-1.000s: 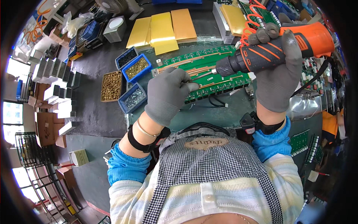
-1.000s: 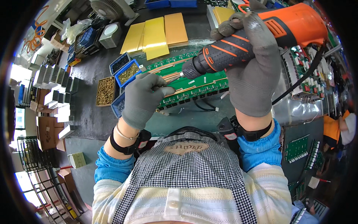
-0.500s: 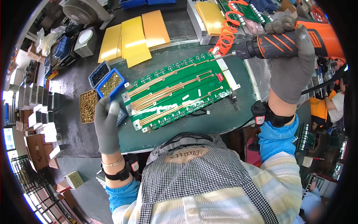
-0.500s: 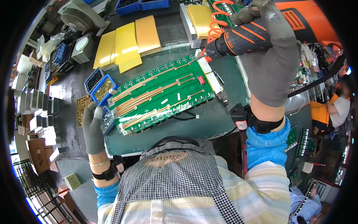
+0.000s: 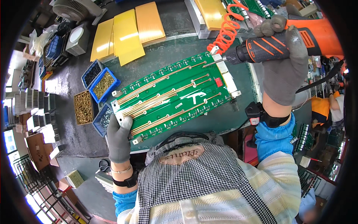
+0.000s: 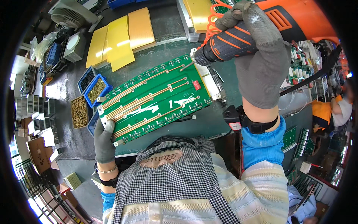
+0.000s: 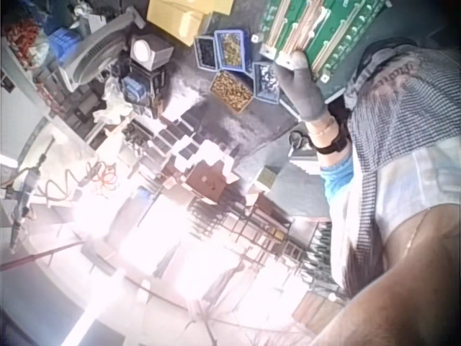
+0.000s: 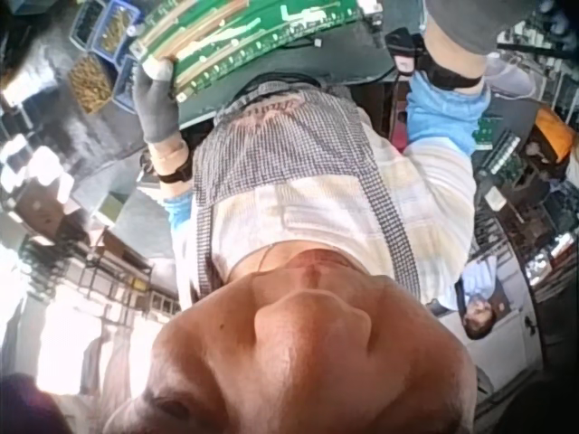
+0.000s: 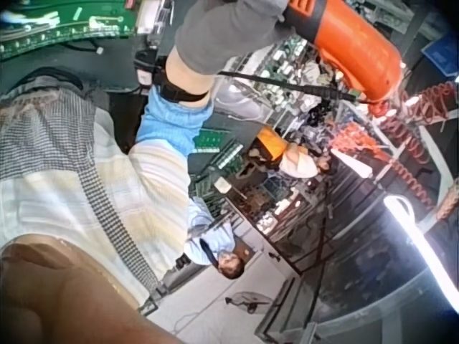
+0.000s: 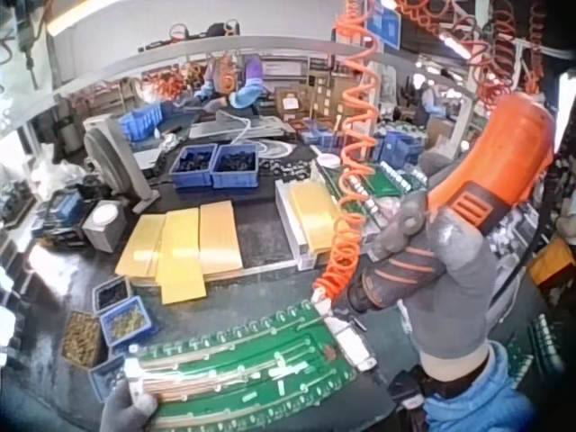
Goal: Assembling and securing components on a large green circuit board using an electric screwdriver.
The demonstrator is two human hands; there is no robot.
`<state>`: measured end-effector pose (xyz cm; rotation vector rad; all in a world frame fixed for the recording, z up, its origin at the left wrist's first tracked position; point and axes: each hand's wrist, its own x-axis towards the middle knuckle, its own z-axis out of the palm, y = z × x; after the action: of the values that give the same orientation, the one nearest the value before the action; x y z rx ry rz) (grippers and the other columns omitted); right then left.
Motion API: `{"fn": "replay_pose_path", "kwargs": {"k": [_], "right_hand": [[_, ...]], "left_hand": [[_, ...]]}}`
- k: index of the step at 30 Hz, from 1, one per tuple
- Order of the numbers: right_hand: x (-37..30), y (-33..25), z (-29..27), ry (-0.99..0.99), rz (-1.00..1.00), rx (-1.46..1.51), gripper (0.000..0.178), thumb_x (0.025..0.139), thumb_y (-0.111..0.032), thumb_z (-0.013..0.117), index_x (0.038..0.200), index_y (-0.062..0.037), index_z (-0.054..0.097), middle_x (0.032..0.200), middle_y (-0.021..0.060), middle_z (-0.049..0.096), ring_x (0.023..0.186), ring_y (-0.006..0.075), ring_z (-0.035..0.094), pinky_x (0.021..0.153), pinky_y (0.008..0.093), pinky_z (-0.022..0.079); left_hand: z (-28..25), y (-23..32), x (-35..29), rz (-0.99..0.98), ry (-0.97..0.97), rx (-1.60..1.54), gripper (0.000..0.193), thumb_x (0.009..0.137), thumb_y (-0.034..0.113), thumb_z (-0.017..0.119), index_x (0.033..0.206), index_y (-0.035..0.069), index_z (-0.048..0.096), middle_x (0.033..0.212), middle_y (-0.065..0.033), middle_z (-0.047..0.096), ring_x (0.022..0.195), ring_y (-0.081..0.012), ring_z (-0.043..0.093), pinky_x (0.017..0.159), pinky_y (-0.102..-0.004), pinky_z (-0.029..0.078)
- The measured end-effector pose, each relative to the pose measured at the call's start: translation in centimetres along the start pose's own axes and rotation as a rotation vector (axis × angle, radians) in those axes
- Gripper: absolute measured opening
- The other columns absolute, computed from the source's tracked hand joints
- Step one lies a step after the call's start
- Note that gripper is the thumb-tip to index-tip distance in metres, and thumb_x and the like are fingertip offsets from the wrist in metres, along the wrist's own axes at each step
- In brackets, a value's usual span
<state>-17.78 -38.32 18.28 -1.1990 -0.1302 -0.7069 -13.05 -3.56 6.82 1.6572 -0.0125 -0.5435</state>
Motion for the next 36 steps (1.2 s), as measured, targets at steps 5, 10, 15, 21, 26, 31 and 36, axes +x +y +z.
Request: {"fn": "replay_pose_path", "kwargs": {"k": [5,10,15,21,26,31,36], "right_hand": [[-0.3,0.1,0.3,0.012,-0.045,-0.102,0.028,0.086,-0.028,0.055,0.094,-0.0025,0.046,0.086,0.0073,0.048,0.082,0.0170,0.048,0.078,0.0323,0.040],[0.3,-0.2,1.1,-0.304,0.045,-0.252,0.031,0.084,-0.032,0.055,0.090,-0.0047,0.043,0.080,0.0059,0.045,0.076,0.0175,0.045,0.072,0.0308,0.039],[0.9,0.4,4.0,-0.411,0.101,0.056,0.040,0.079,-0.019,0.061,0.110,-0.0024,0.043,0.080,0.0065,0.051,0.070,0.0165,0.052,0.061,0.0295,0.042],[1.0,0.7,7.7,-0.122,-0.007,-0.216,0.048,0.076,-0.012,0.062,0.119,-0.0018,0.043,0.083,0.0046,0.056,0.071,0.0137,0.057,0.062,0.0268,0.049],[0.3,1.4,7.8,-0.154,-0.051,-0.293,0.047,0.077,-0.013,0.061,0.120,-0.0017,0.043,0.083,0.0039,0.056,0.072,0.0134,0.057,0.063,0.0261,0.049],[1.7,1.2,6.3,-0.234,0.018,-0.332,0.031,0.081,-0.016,0.056,0.105,-0.0010,0.046,0.085,0.0061,0.052,0.076,0.0156,0.054,0.069,0.0292,0.045],[2.3,1.1,5.5,-0.441,0.130,-0.263,0.018,0.083,-0.012,0.051,0.095,0.0024,0.049,0.093,0.0092,0.051,0.086,0.0184,0.052,0.078,0.0333,0.042]], "left_hand": [[-0.2,-0.5,0.1,0.054,-0.024,-0.017,0.051,0.087,0.035,0.059,0.118,-0.003,0.049,0.099,-0.0059,0.060,0.079,-0.0082,0.056,0.065,-0.0198,0.045],[-0.3,-0.4,0.1,0.064,-0.028,-0.002,0.051,0.087,0.035,0.059,0.118,-0.003,0.048,0.101,-0.0071,0.060,0.082,-0.0096,0.057,0.069,-0.0213,0.046],[0.1,-0.3,0.1,0.111,-0.001,-0.005,0.037,0.086,0.031,0.059,0.104,-0.002,0.053,0.080,0.0006,0.056,0.061,-0.0026,0.043,0.052,-0.0176,0.034],[0.2,-0.1,-0.2,0.142,0.015,-0.049,0.027,0.086,0.019,0.059,0.101,-0.002,0.053,0.082,-0.0019,0.059,0.065,-0.0036,0.049,0.054,-0.0190,0.039],[0.0,0.4,-0.5,0.131,0.012,0.018,0.028,0.087,0.019,0.059,0.102,-0.003,0.053,0.082,-0.0024,0.059,0.064,-0.0036,0.049,0.053,-0.0183,0.039],[0.1,0.6,-0.5,0.104,0.015,0.008,0.028,0.087,0.019,0.059,0.103,-0.003,0.054,0.083,-0.0028,0.060,0.066,-0.0038,0.050,0.055,-0.0189,0.041],[0.2,0.6,-0.5,0.102,0.030,0.031,0.028,0.087,0.020,0.059,0.103,-0.004,0.055,0.083,-0.0034,0.061,0.066,-0.0040,0.051,0.056,-0.0192,0.041]]}}
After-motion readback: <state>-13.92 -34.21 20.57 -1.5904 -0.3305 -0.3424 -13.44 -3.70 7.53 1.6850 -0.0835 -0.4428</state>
